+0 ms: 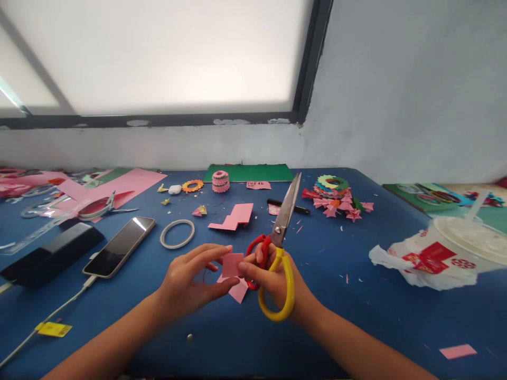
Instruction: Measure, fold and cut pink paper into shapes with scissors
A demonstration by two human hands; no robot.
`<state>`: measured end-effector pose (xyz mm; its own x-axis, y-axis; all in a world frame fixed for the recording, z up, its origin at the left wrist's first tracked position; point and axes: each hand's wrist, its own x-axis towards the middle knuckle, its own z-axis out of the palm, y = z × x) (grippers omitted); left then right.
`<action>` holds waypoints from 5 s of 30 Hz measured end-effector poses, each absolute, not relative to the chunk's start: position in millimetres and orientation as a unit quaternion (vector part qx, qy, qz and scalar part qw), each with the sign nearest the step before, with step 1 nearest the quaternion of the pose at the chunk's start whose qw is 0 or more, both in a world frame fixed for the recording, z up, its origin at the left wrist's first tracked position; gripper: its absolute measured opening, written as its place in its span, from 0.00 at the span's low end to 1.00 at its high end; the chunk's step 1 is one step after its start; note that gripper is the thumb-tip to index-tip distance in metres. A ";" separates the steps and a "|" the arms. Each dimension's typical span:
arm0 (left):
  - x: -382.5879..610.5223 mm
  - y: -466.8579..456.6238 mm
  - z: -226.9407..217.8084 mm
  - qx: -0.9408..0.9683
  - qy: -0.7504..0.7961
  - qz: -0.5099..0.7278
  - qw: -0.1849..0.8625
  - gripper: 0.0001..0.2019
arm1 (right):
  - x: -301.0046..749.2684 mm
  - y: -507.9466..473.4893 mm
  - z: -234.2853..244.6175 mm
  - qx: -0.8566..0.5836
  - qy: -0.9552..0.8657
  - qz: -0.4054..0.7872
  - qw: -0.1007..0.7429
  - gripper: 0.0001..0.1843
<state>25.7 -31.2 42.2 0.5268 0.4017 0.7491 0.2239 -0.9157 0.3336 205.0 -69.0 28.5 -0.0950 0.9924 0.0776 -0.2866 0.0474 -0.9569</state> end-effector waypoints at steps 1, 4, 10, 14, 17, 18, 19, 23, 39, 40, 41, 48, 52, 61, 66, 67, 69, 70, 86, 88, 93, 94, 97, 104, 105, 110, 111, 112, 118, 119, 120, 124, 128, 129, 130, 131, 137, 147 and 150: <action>25.5 -31.1 41.9 0.868 0.184 0.451 0.103 0.22 | 204.5 -68.9 28.8 -0.388 -0.458 0.573 0.558 0.22; 25.0 -30.6 41.5 0.869 0.186 0.447 0.103 0.22 | 203.4 -68.8 29.7 -0.401 -0.446 0.568 0.564 0.22; 25.7 -31.1 41.6 0.867 0.193 0.448 0.103 0.20 | 204.7 -69.9 26.7 -0.379 -0.476 0.569 0.553 0.21; 25.8 -32.8 41.6 0.860 0.200 0.454 0.122 0.20 | 206.1 -70.5 25.4 -0.382 -0.506 0.547 0.547 0.20; 25.7 -33.6 42.4 0.859 0.205 0.451 0.130 0.19 | 206.1 -70.8 26.5 -0.384 -0.501 0.547 0.549 0.20; 25.8 -33.8 42.7 0.859 0.206 0.450 0.131 0.19 | 206.0 -70.9 26.9 -0.383 -0.498 0.551 0.548 0.20; 25.9 -34.0 43.1 0.859 0.207 0.451 0.129 0.19 | 205.9 -70.8 27.2 -0.384 -0.496 0.555 0.546 0.20; 27.0 -34.8 44.0 0.856 0.206 0.459 0.118 0.17 | 206.0 -70.7 27.3 -0.387 -0.495 0.554 0.545 0.21; 27.1 -34.1 43.7 0.860 0.199 0.460 0.100 0.15 | 207.3 -69.9 30.6 -0.405 -0.534 0.528 0.521 0.20; 27.2 -33.8 43.0 0.860 0.200 0.458 0.100 0.16 | 207.0 -70.0 30.4 -0.405 -0.529 0.530 0.524 0.21; 27.2 -33.6 42.2 0.859 0.202 0.459 0.102 0.16 | 206.5 -70.2 30.3 -0.404 -0.519 0.534 0.531 0.21; 25.0 -34.6 40.1 0.849 0.216 0.457 0.154 0.20 | 206.0 -70.0 29.9 -0.400 -0.463 0.546 0.572 0.21; 24.8 -34.9 41.0 0.847 0.216 0.462 0.151 0.20 | 206.8 -69.1 30.5 -0.388 -0.462 0.556 0.572 0.21; 26.8 -33.8 38.5 0.846 0.213 0.480 0.097 0.17 | 205.1 -71.4 28.8 -0.396 -0.463 0.556 0.566 0.20; 27.3 -34.6 40.8 0.843 0.214 0.486 0.088 0.14 | 204.4 -70.6 30.7 -0.383 -0.444 0.564 0.582 0.20; 27.3 -34.7 41.5 0.842 0.212 0.489 0.086 0.14 | 204.3 -69.9 30.7 -0.381 -0.434 0.566 0.588 0.21; 27.3 -34.7 42.7 0.842 0.205 0.493 0.082 0.13 | 204.6 -67.9 29.9 -0.383 -0.414 0.571 0.597 0.21; 27.3 -34.6 43.1 0.842 0.201 0.495 0.079 0.12 | 204.9 -67.0 29.1 -0.384 -0.407 0.575 0.597 0.21; 26.6 -33.1 43.5 0.847 0.179 0.498 0.052 0.09 | 202.6 -68.0 29.3 -0.357 -0.408 0.595 0.594 0.20; 26.5 -33.4 43.4 0.847 0.178 0.498 0.051 0.09 | 202.8 -68.1 29.2 -0.362 -0.409 0.591 0.593 0.20; 26.6 -33.3 43.2 0.848 0.180 0.497 0.049 0.09 | 202.7 -68.6 29.4 -0.353 -0.410 0.595 0.595 0.20; 26.6 -33.2 43.2 0.848 0.179 0.496 0.048 0.09 | 202.5 -68.6 29.5 -0.353 -0.411 0.594 0.595 0.20; 26.8 -33.2 42.8 0.848 0.181 0.496 0.045 0.08 | 202.0 -68.4 29.8 -0.356 -0.413 0.592 0.593 0.21; 29.1 -38.3 48.1 0.781 0.309 0.456 0.295 0.14 | 204.1 -69.3 28.9 -0.390 -0.458 0.557 0.573 0.22; 29.6 -39.0 50.3 0.751 0.348 0.425 0.366 0.16 | 204.1 -69.8 29.4 -0.393 -0.467 0.555 0.565 0.22; 32.9 -40.3 57.0 0.656 0.381 0.308 0.574 0.13 | 201.2 -73.3 31.5 -0.450 -0.554 0.485 0.505 0.21; 33.7 -40.3 56.9 0.648 0.376 0.308 0.587 0.12 | 201.3 -73.7 30.5 -0.461 -0.571 0.467 0.493 0.21; 34.3 -40.2 56.4 0.639 0.376 0.312 0.595 0.11 | 202.1 -73.8 29.0 -0.467 -0.585 0.457 0.480 0.21; 31.1 -38.2 56.5 0.593 0.382 0.377 0.600 0.07 | 224.5 -67.5 33.2 -0.472 -0.680 0.409 0.383 0.22; 29.7 -38.3 57.7 0.590 0.378 0.386 0.601 0.06 | 229.7 -66.0 37.8 -0.497 -0.706 0.366 0.348 0.23; 28.3 -38.6 59.2 0.587 0.375 0.394 0.600 0.06 | 234.5 -64.6 42.6 -0.523 -0.730 0.318 0.305 0.23; 25.2 -41.9 65.5 0.586 0.379 0.429 0.573 0.07 | 249.3 -60.4 53.3 -0.573 -0.783 0.124 0.207 0.21; 24.0 -45.1 68.3 0.607 0.384 0.464 0.518 0.05 | 257.6 -57.8 44.3 -0.570 -0.796 0.030 0.202 0.22; 23.6 -45.4 68.3 0.616 0.382 0.473 0.501 0.04 | 259.1 -57.7 40.8 -0.565 -0.797 0.021 0.211 0.22; 23.2 -45.6 68.0 0.628 0.378 0.481 0.481 0.04 | 260.5 -58.0 37.7 -0.559 -0.799 0.014 0.221 0.22; 22.7 -45.6 67.6 0.640 0.374 0.490 0.459 0.03 | 261.7 -58.4 35.0 -0.552 -0.802 0.005 0.230 0.22; 22.4 -45.7 65.1 0.702 0.340 0.528 0.337 0.04 | 266.6 -60.1 30.3 -0.513 -0.810 -0.085 0.271 0.21; 23.4 -44.7 64.9 0.727 0.348 0.507 0.305 0.04 | 268.5 -58.6 28.5 -0.518 -0.806 -0.089 0.271 0.23; 23.0 -45.6 64.6 0.723 0.359 0.501 0.311 0.03 | 268.7 -58.7 28.7 -0.532 -0.797 -0.077 0.275 0.22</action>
